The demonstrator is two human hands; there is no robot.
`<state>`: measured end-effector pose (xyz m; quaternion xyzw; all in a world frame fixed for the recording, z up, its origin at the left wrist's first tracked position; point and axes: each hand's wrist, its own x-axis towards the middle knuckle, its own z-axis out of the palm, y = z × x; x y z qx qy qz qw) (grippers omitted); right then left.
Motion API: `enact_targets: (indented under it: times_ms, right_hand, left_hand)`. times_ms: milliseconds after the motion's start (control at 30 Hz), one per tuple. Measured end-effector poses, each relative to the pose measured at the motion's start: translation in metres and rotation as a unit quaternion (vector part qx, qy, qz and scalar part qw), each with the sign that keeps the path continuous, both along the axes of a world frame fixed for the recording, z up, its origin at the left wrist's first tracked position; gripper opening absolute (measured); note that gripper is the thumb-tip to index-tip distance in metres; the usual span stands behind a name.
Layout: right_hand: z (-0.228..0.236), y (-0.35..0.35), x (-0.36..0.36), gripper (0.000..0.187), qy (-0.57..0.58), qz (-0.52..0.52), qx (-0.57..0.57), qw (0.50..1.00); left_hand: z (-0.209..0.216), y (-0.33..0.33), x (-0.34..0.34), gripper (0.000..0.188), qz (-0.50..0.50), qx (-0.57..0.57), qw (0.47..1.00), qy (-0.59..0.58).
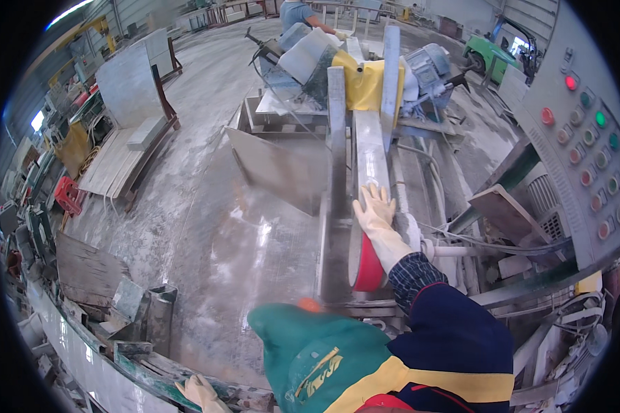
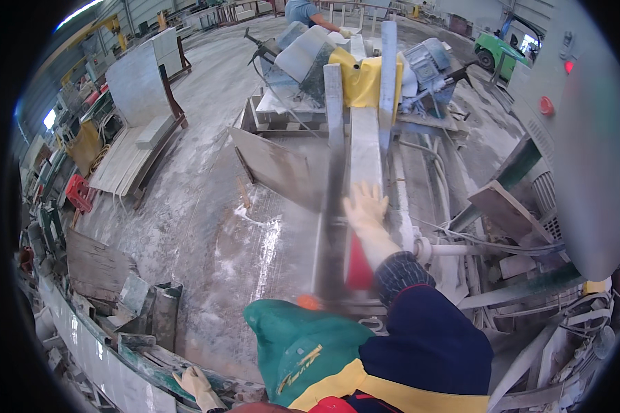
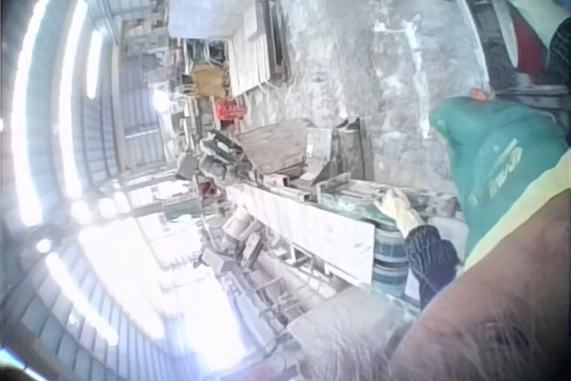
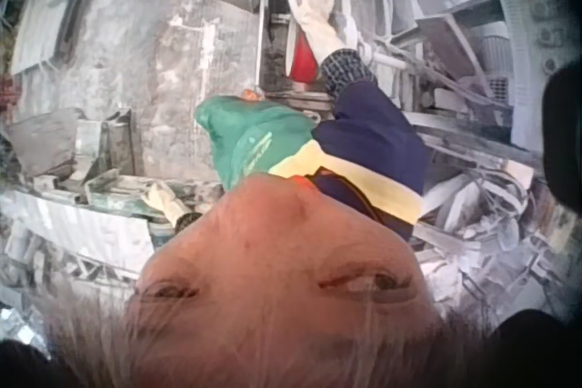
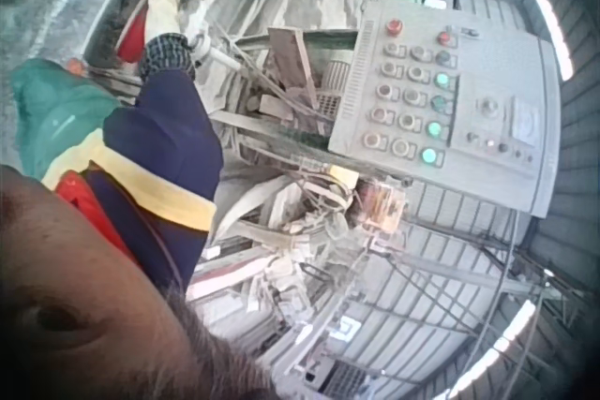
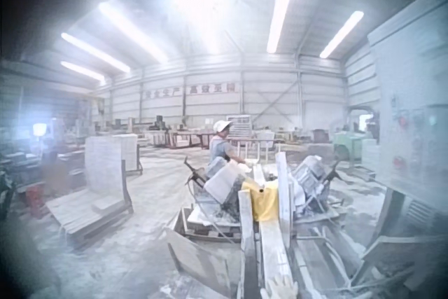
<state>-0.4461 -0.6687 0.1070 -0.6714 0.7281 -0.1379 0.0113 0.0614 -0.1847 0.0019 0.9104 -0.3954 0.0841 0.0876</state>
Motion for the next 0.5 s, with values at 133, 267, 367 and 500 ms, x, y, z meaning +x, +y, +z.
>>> enact_targets:
  times_ms: [133,267,367,500]
  right_hand:
    - [-0.007,0.003,-0.006,0.059,-0.019,0.030,-0.028,0.999]
    - [-0.015,0.009,-0.012,0.055,-0.033,0.056,-0.054,0.996]
    - [-0.017,0.012,-0.013,0.055,-0.034,0.062,-0.056,0.996]
    - [-0.018,0.015,-0.013,0.059,-0.034,0.060,-0.037,0.997]
  left_hand:
    - [-0.008,0.000,0.002,0.026,-0.003,-0.052,0.998,-0.028]
    - [-0.009,-0.003,0.002,0.028,-0.022,-0.098,0.994,-0.042]
    - [-0.005,-0.004,-0.001,0.029,-0.006,-0.058,0.997,-0.044]
    - [0.002,-0.005,-0.003,0.027,-0.011,-0.060,0.998,-0.027]
